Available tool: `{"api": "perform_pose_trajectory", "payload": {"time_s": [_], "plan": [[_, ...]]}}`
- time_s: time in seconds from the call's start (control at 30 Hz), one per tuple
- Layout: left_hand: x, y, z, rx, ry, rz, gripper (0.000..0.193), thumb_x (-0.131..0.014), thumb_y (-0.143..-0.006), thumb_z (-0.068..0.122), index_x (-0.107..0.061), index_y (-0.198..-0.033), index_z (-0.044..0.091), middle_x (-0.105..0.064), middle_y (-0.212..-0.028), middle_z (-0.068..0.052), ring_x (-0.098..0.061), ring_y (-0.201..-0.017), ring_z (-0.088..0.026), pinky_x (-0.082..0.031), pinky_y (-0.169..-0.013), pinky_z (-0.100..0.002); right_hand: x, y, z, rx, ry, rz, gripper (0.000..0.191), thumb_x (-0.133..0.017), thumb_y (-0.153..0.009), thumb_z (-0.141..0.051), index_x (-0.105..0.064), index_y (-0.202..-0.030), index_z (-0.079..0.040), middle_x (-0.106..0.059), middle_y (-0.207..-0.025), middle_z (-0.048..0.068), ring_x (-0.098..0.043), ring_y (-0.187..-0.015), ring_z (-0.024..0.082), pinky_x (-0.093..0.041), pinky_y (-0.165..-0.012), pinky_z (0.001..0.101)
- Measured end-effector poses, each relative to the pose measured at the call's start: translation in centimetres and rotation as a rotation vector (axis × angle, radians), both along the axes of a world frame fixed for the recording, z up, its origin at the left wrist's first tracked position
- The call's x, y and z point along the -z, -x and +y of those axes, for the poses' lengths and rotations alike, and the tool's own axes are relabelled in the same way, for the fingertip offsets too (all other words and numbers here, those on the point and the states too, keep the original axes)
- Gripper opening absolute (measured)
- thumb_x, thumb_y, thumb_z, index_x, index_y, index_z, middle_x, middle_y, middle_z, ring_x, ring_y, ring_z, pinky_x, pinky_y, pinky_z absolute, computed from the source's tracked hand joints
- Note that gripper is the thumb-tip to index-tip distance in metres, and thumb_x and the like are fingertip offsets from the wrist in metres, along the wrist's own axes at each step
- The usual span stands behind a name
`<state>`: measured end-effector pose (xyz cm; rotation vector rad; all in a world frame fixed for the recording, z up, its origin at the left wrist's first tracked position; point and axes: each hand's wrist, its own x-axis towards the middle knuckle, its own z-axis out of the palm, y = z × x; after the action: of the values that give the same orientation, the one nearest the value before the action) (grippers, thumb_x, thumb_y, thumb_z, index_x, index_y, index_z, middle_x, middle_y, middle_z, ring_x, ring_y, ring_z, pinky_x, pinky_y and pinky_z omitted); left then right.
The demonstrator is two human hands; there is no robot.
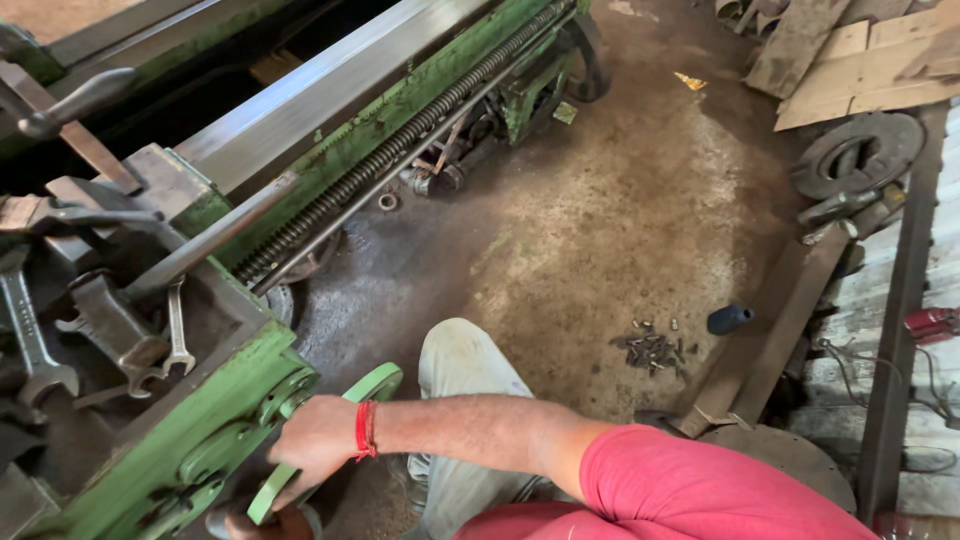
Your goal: The person sits in front of a green metal lathe and repeatedly turns a green handwheel with both hands to adjust the machine's carriage. Wrenches and a cloth rest on the lathe bed nearby. The person continues turning the wheel throughout the clip without changing tools or objects.
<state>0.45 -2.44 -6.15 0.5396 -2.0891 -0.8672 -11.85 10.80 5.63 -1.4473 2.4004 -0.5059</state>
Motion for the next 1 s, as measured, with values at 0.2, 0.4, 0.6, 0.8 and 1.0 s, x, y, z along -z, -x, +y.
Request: {"api": "perform_pose_trajectory", "payload": {"time_s": [0.2,0.4,0.6,0.8,1.0], "plan": [[-1.2,-2.8,1.6,-0.003,0.011,-0.075,0.037,-0.076,-0.100,0.032,-0.064,-0.110,-0.001,-0.068,-0.098,-0.024,-0.068,-0.091,-0.045,-0.054,-0.079,-0.049,-0.9,-0.6,0.6,-0.013,0.035,0.020,0.067,-0.056,-0.074,-0.081,-0.073,-0.075,-0.017,-0.071,-0.067,0.012,-0.071,-0.067,0.036,-0.055,-0.060,0.0500],[-1.3,-2.8,1.6,-0.005,-0.018,-0.113,0.035,-0.076,-0.098,0.032,-0.062,-0.103,-0.001,-0.068,-0.094,-0.023,-0.067,-0.086,-0.045,-0.053,-0.077,-0.050,-1.3,-0.6,0.7,-0.017,0.020,0.030,0.066,-0.057,-0.076,-0.079,-0.074,-0.076,-0.015,-0.072,-0.068,0.013,-0.072,-0.067,0.036,-0.056,-0.059,0.0495],[-0.8,-2.6,1.7,-0.041,-0.027,-0.136,0.036,-0.077,-0.100,0.032,-0.060,-0.101,0.000,-0.067,-0.090,-0.024,-0.066,-0.086,-0.047,-0.053,-0.077,-0.051,-1.8,-0.8,1.0,-0.012,0.029,0.029,0.066,-0.058,-0.076,-0.079,-0.074,-0.075,-0.015,-0.072,-0.069,0.013,-0.072,-0.069,0.036,-0.056,-0.060,0.0499],[-0.9,-2.4,1.7,-0.032,0.001,-0.125,0.038,-0.076,-0.099,0.033,-0.059,-0.102,-0.001,-0.068,-0.094,-0.024,-0.067,-0.089,-0.048,-0.053,-0.077,-0.052,-1.9,-0.8,1.1,-0.019,0.030,0.054,0.065,-0.060,-0.076,-0.078,-0.074,-0.076,-0.014,-0.072,-0.068,0.013,-0.072,-0.069,0.036,-0.056,-0.061,0.0496],[-1.4,-2.4,1.9,-0.036,0.018,-0.131,0.036,-0.076,-0.099,0.031,-0.059,-0.104,0.000,-0.067,-0.096,-0.023,-0.066,-0.089,-0.048,-0.052,-0.077,-0.052,-2.1,-0.9,1.2,-0.028,0.041,0.053,0.064,-0.061,-0.076,-0.077,-0.073,-0.075,-0.014,-0.071,-0.067,0.013,-0.072,-0.068,0.037,-0.056,-0.060,0.0502]]}}
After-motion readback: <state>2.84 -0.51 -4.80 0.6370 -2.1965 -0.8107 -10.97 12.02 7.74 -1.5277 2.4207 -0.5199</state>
